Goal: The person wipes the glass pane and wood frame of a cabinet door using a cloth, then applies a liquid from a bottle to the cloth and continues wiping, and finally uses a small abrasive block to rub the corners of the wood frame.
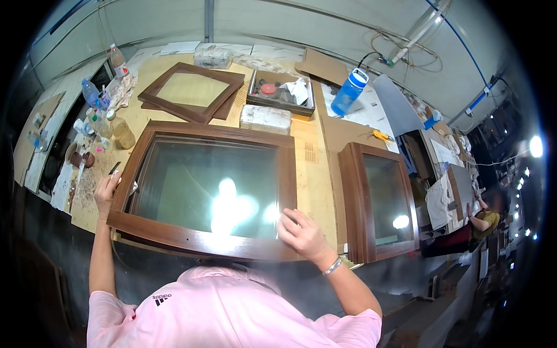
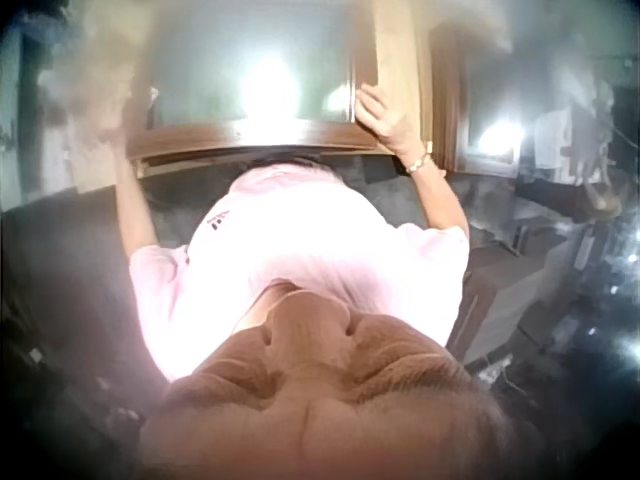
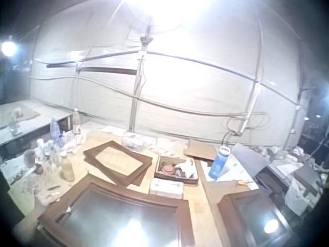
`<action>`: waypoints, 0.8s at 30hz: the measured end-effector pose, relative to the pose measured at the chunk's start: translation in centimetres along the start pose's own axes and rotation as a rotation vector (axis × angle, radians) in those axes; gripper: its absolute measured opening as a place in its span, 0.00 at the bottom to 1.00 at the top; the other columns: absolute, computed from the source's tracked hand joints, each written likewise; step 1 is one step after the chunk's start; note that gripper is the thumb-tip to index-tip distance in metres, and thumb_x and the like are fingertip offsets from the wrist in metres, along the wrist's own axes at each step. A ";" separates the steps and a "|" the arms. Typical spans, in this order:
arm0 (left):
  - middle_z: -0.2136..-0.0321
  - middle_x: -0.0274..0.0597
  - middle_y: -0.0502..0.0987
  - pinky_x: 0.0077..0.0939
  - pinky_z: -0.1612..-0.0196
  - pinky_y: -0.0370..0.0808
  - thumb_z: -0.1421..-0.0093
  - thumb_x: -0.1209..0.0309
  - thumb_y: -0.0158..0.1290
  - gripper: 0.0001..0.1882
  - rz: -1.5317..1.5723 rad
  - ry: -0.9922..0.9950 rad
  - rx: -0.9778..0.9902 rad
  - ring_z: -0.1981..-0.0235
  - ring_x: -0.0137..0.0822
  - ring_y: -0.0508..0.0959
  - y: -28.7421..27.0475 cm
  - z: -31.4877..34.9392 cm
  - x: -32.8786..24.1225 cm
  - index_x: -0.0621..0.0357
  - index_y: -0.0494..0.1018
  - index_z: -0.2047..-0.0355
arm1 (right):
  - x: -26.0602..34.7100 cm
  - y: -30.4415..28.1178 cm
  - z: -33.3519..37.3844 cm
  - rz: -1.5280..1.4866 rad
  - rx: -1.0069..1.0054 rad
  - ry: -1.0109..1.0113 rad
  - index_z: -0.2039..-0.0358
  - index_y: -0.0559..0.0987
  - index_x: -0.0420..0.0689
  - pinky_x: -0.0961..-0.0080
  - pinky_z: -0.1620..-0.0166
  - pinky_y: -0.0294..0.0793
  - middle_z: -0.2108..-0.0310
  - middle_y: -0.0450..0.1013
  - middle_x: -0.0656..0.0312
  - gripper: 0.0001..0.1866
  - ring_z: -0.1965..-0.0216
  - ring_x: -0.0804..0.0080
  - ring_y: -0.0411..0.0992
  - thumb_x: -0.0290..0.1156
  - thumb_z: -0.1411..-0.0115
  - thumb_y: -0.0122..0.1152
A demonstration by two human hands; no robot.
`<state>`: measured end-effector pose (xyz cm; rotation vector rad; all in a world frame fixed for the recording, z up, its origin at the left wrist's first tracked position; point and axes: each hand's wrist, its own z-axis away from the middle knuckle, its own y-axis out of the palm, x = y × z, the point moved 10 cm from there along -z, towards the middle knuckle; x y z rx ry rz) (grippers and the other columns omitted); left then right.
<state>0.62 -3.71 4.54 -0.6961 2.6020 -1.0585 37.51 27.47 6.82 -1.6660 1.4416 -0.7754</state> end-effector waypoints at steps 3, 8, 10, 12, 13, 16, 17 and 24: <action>0.65 0.44 0.79 0.37 0.60 0.76 0.51 0.80 0.57 0.22 0.034 -0.090 0.121 0.63 0.45 0.78 0.2 0.7 1.5 0.54 0.79 0.54 | 0.1 0.5 0.5 -0.008 0.026 0.011 0.62 0.76 0.42 0.64 0.49 0.79 0.56 0.74 0.57 0.13 0.51 0.56 0.74 0.24 0.49 0.62; 0.61 0.46 0.80 0.34 0.55 0.76 0.44 0.86 0.47 0.20 0.247 -0.379 -0.016 0.59 0.40 0.79 -4.0 2.7 9.0 0.60 0.78 0.53 | -2.6 0.1 1.6 -0.174 0.098 0.142 0.57 0.78 0.41 0.64 0.51 0.78 0.55 0.75 0.53 0.18 0.49 0.52 0.74 0.18 0.51 0.58; 0.52 0.46 0.79 0.32 0.47 0.76 0.41 0.87 0.46 0.18 0.363 -0.648 -0.280 0.52 0.37 0.78 -8.9 3.7 12.1 0.68 0.75 0.51 | -4.3 -1.1 2.1 -0.104 0.127 0.235 0.57 0.78 0.39 0.63 0.50 0.78 0.54 0.76 0.52 0.20 0.49 0.51 0.74 0.17 0.53 0.57; 0.48 0.52 0.75 0.38 0.43 0.76 0.43 0.92 0.38 0.26 0.649 -0.774 -0.546 0.50 0.44 0.78 -14.6 3.7 13.0 0.72 0.68 0.44 | -7.5 -1.1 3.8 -0.282 0.062 0.565 0.53 0.77 0.36 0.66 0.48 0.77 0.53 0.76 0.50 0.19 0.50 0.54 0.76 0.20 0.48 0.60; 0.47 0.53 0.74 0.39 0.41 0.75 0.43 0.92 0.38 0.25 0.544 -0.782 -0.514 0.48 0.45 0.77 -18.7 5.1 16.7 0.75 0.66 0.44 | -9.1 -0.2 4.5 -0.458 0.014 0.771 0.51 0.77 0.34 0.67 0.48 0.77 0.53 0.77 0.49 0.19 0.51 0.55 0.76 0.22 0.46 0.61; 0.55 0.45 0.78 0.28 0.53 0.78 0.43 0.89 0.42 0.24 0.386 -0.758 -0.033 0.56 0.34 0.79 -14.5 3.6 13.8 0.68 0.71 0.45 | -10.4 4.6 6.1 -0.775 -0.003 1.120 0.48 0.73 0.25 0.72 0.51 0.76 0.57 0.77 0.45 0.25 0.53 0.63 0.77 0.32 0.41 0.64; 0.62 0.38 0.80 0.24 0.61 0.76 0.41 0.81 0.50 0.18 0.367 -0.798 0.182 0.63 0.28 0.79 -10.9 4.2 13.0 0.65 0.76 0.50 | -10.0 6.0 6.1 -0.850 0.018 1.169 0.49 0.72 0.24 0.72 0.51 0.76 0.58 0.77 0.45 0.26 0.54 0.65 0.77 0.32 0.41 0.65; 0.67 0.36 0.79 0.25 0.65 0.73 0.33 0.64 0.51 0.15 1.184 -1.398 0.329 0.69 0.26 0.77 6.0 11.1 3.5 0.64 0.77 0.56 | -8.4 8.4 4.7 -0.926 -0.089 1.197 0.58 0.76 0.28 0.71 0.57 0.74 0.66 0.79 0.53 0.18 0.65 0.70 0.75 0.30 0.43 0.66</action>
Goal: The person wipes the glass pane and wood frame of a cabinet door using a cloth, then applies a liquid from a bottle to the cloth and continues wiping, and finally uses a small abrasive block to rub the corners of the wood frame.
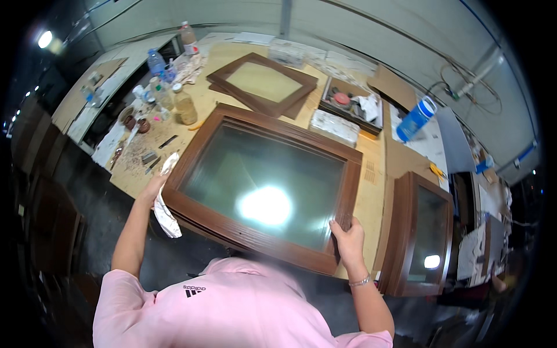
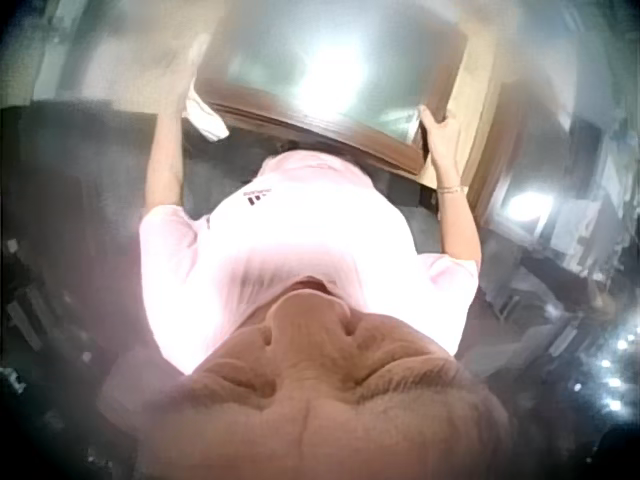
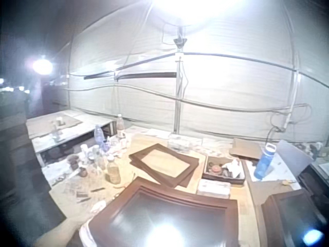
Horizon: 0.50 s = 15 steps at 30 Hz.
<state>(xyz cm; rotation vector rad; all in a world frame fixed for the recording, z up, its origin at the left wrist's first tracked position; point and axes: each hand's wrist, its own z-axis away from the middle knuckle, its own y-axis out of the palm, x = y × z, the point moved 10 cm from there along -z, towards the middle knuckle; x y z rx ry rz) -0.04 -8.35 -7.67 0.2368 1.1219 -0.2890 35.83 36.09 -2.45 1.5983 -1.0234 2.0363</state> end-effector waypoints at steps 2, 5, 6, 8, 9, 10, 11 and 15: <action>0.66 0.38 0.79 0.26 0.63 0.73 0.32 0.65 0.49 0.16 -0.105 0.070 -0.020 0.67 0.26 0.77 -0.6 0.4 0.3 0.66 0.76 0.54 | -0.2 -0.2 0.1 0.035 -0.024 -0.010 0.58 0.75 0.29 0.73 0.58 0.74 0.65 0.78 0.55 0.16 0.65 0.72 0.74 0.27 0.43 0.64; 0.65 0.38 0.79 0.26 0.62 0.73 0.31 0.65 0.48 0.17 -0.249 0.107 -0.022 0.66 0.26 0.76 -0.8 1.2 0.5 0.68 0.75 0.53 | -0.3 -0.1 0.1 -0.001 -0.030 0.026 0.56 0.74 0.31 0.75 0.56 0.73 0.62 0.76 0.57 0.14 0.62 0.73 0.73 0.23 0.40 0.60; 0.65 0.38 0.79 0.26 0.61 0.73 0.31 0.65 0.47 0.17 -0.295 0.107 -0.018 0.66 0.26 0.76 -0.6 1.4 0.6 0.69 0.75 0.53 | -0.1 -0.3 0.2 0.005 -0.041 0.015 0.56 0.74 0.30 0.73 0.55 0.73 0.62 0.77 0.56 0.14 0.62 0.72 0.73 0.23 0.41 0.61; 0.65 0.37 0.78 0.25 0.60 0.73 0.30 0.66 0.46 0.17 -0.253 0.153 -0.031 0.65 0.26 0.75 -0.1 2.0 0.6 0.69 0.75 0.53 | 0.4 -0.5 0.3 0.011 -0.072 -0.016 0.58 0.73 0.29 0.71 0.55 0.73 0.63 0.78 0.52 0.14 0.61 0.68 0.74 0.24 0.42 0.62; 0.64 0.37 0.79 0.25 0.60 0.72 0.30 0.66 0.46 0.17 -0.232 0.159 -0.042 0.65 0.26 0.75 -0.1 2.2 0.6 0.69 0.75 0.53 | 0.7 -0.4 0.4 0.036 -0.072 -0.035 0.58 0.73 0.29 0.70 0.54 0.73 0.63 0.78 0.51 0.14 0.61 0.67 0.75 0.24 0.42 0.62; 0.64 0.37 0.79 0.25 0.60 0.72 0.30 0.66 0.46 0.17 -0.211 0.165 -0.054 0.64 0.26 0.75 -0.1 2.5 0.6 0.69 0.75 0.53 | 0.9 -0.4 0.5 0.059 -0.071 -0.053 0.58 0.73 0.29 0.70 0.54 0.73 0.63 0.78 0.50 0.15 0.61 0.66 0.75 0.25 0.42 0.61; 0.64 0.37 0.79 0.25 0.59 0.72 0.30 0.66 0.46 0.17 -0.194 0.171 -0.058 0.64 0.26 0.75 0.2 2.8 0.5 0.69 0.75 0.52 | 1.0 -0.5 0.5 0.085 -0.077 -0.071 0.58 0.73 0.29 0.69 0.53 0.73 0.63 0.78 0.50 0.15 0.60 0.66 0.75 0.25 0.42 0.61; 0.64 0.39 0.80 0.25 0.58 0.73 0.32 0.69 0.49 0.15 -0.257 0.250 -0.153 0.63 0.27 0.76 -0.6 4.2 -0.2 0.68 0.74 0.51 | 0.9 -0.3 0.4 0.228 -0.061 -0.090 0.56 0.72 0.29 0.68 0.53 0.73 0.63 0.78 0.47 0.16 0.60 0.61 0.76 0.26 0.41 0.61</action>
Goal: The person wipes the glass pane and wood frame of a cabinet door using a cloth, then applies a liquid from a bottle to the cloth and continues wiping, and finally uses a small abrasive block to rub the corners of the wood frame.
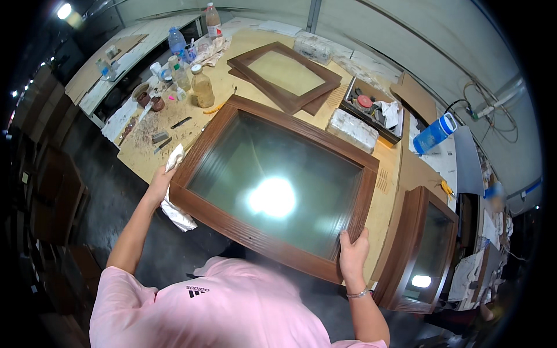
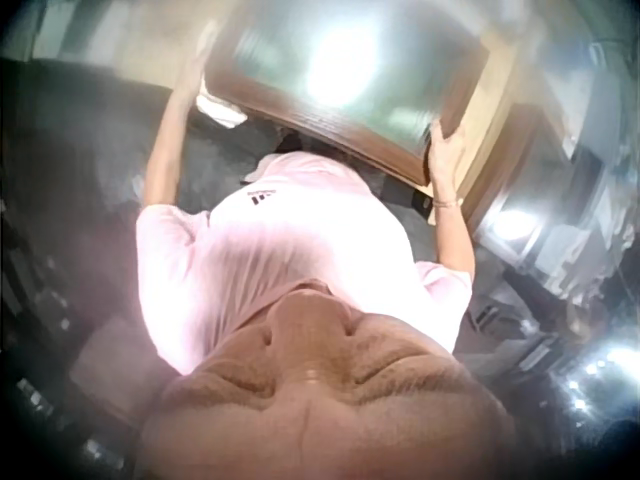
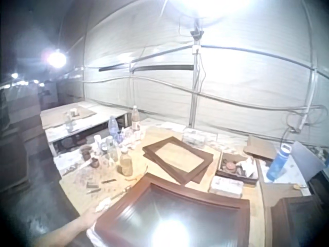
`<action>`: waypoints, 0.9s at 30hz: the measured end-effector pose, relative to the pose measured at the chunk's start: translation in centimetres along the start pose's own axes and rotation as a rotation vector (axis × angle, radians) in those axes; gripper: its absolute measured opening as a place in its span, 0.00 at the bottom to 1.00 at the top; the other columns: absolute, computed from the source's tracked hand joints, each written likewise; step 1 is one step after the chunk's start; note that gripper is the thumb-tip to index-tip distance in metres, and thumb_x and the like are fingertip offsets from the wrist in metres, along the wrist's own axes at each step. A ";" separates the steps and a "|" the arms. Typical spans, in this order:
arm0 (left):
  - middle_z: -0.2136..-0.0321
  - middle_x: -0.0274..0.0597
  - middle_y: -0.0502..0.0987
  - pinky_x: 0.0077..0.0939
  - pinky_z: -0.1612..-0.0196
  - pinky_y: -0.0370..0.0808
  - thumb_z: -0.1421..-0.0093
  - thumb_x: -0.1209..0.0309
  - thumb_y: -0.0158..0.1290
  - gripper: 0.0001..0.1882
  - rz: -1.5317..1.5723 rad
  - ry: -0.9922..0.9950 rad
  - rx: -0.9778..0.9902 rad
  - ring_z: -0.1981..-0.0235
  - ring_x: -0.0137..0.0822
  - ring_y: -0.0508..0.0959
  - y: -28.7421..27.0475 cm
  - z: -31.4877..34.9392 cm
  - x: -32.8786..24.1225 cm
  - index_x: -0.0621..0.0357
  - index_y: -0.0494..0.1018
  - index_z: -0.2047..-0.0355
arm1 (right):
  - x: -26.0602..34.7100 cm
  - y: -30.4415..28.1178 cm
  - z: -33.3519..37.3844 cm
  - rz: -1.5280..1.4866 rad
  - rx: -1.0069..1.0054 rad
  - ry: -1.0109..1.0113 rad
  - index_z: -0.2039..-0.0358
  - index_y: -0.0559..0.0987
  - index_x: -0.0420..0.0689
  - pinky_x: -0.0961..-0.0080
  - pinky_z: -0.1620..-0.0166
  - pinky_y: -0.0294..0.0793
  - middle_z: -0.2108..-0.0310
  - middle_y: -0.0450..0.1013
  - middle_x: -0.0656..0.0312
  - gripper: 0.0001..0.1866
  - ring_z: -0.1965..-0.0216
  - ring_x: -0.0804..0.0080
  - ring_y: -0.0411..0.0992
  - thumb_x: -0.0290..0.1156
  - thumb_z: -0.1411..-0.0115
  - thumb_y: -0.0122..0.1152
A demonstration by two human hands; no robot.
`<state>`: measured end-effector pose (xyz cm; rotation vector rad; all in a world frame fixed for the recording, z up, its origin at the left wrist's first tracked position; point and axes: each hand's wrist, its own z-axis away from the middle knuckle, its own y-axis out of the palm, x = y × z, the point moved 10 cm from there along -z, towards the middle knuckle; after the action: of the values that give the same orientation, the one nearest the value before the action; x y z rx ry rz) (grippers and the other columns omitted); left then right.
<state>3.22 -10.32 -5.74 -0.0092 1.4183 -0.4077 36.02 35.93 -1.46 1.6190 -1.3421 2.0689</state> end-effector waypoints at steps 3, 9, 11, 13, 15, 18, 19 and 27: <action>0.63 0.41 0.81 0.27 0.56 0.74 0.36 0.73 0.53 0.15 -0.335 0.220 -0.147 0.61 0.28 0.78 -1.7 0.7 -4.0 0.67 0.74 0.50 | 0.7 0.2 0.2 0.017 -0.008 -0.022 0.57 0.72 0.30 0.67 0.55 0.74 0.64 0.78 0.47 0.16 0.62 0.60 0.77 0.26 0.41 0.60; 0.56 0.47 0.80 0.35 0.47 0.74 0.41 0.75 0.57 0.20 -0.253 0.611 -0.039 0.54 0.43 0.80 2.4 4.1 -18.4 0.60 0.73 0.47 | 0.5 -0.5 0.4 0.174 -0.062 -0.038 0.59 0.72 0.30 0.62 0.61 0.74 0.70 0.77 0.44 0.15 0.67 0.53 0.77 0.30 0.39 0.59; 0.45 0.46 0.74 0.48 0.36 0.63 0.45 0.75 0.58 0.27 -0.483 0.866 0.490 0.40 0.46 0.70 11.7 8.7 -20.6 0.57 0.71 0.43 | 1.1 -0.8 0.5 0.250 -0.107 -0.043 0.59 0.72 0.30 0.60 0.62 0.73 0.72 0.76 0.42 0.16 0.68 0.50 0.77 0.32 0.37 0.58; 0.39 0.45 0.68 0.59 0.32 0.52 0.43 0.69 0.55 0.28 -0.851 1.182 0.893 0.33 0.50 0.59 18.0 13.8 -15.7 0.48 0.70 0.40 | 2.4 0.2 0.5 0.300 -0.100 -0.024 0.60 0.72 0.29 0.58 0.62 0.72 0.71 0.75 0.40 0.17 0.67 0.45 0.76 0.34 0.36 0.57; 0.36 0.44 0.65 0.63 0.32 0.46 0.42 0.67 0.53 0.29 -0.855 1.266 0.877 0.31 0.50 0.55 18.8 10.2 -14.9 0.44 0.68 0.38 | 3.0 -0.1 0.3 0.359 -0.130 -0.038 0.60 0.71 0.29 0.55 0.62 0.72 0.71 0.75 0.37 0.19 0.67 0.40 0.75 0.37 0.35 0.55; 0.32 0.44 0.58 0.62 0.30 0.41 0.38 0.68 0.50 0.30 -0.778 0.779 0.709 0.30 0.48 0.53 18.4 -4.1 -14.5 0.38 0.64 0.34 | 2.1 -0.9 0.7 0.439 -0.161 -0.016 0.61 0.71 0.29 0.49 0.61 0.70 0.69 0.73 0.32 0.22 0.64 0.33 0.72 0.42 0.33 0.51; 0.33 0.46 0.60 0.54 0.30 0.46 0.38 0.69 0.51 0.30 -1.073 0.932 0.467 0.31 0.46 0.55 17.8 -7.8 -14.6 0.40 0.63 0.34 | 2.0 -0.7 0.5 0.439 -0.166 -0.016 0.61 0.71 0.29 0.49 0.61 0.70 0.69 0.73 0.32 0.23 0.64 0.33 0.72 0.42 0.33 0.50; 0.34 0.46 0.61 0.55 0.29 0.45 0.44 0.74 0.50 0.30 -0.399 1.459 1.454 0.31 0.50 0.57 27.6 18.3 -12.4 0.59 0.66 0.38 | 1.3 -1.5 1.0 0.482 -0.278 0.022 0.63 0.72 0.32 0.46 0.62 0.68 0.71 0.73 0.32 0.22 0.64 0.32 0.72 0.44 0.32 0.49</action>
<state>27.06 14.57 2.26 1.4534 2.1274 -1.9643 37.12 35.53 0.44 1.2419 -2.0658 1.9963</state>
